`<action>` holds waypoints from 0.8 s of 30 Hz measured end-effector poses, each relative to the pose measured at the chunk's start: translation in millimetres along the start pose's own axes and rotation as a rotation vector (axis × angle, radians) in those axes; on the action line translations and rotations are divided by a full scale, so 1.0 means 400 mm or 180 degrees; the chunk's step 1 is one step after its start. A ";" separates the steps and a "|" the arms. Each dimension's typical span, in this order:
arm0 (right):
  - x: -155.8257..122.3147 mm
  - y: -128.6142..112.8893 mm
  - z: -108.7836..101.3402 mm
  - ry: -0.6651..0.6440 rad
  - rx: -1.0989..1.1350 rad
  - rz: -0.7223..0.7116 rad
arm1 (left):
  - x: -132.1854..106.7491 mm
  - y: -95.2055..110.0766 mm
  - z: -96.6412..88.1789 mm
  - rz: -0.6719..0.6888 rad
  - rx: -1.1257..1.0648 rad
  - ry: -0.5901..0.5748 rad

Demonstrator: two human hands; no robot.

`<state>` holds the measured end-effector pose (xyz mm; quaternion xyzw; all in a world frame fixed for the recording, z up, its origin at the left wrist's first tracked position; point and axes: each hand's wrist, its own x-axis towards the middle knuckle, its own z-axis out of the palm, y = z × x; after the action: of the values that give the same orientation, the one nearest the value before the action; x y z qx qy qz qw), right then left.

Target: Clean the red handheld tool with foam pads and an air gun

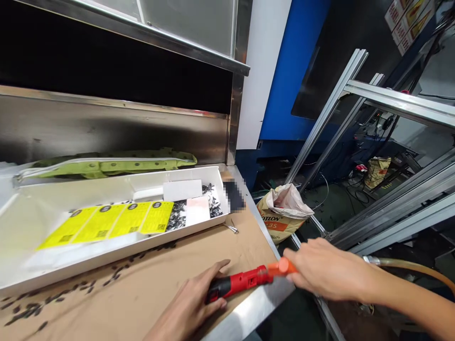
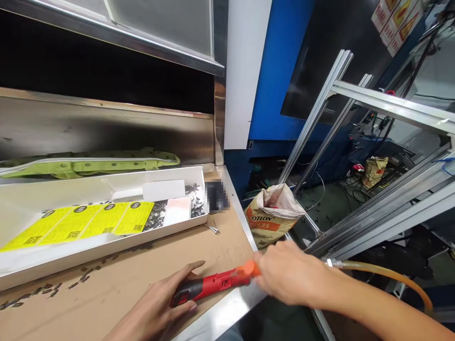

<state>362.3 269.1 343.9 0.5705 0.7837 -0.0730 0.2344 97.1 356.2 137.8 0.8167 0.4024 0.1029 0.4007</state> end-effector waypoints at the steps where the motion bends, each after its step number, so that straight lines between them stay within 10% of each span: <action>1: -0.005 0.004 0.001 -0.0011 0.0038 -0.0028 | 0.002 -0.005 0.002 0.0030 0.0026 0.0027; 24: -0.098 0.028 0.039 -0.0167 0.0286 0.0381 | 0.005 -0.049 0.088 0.0337 0.0349 0.0719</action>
<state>386.4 233.2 349.3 0.6242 0.7377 -0.1089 0.2329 104.5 344.3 99.9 0.8406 0.4063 0.1932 0.3016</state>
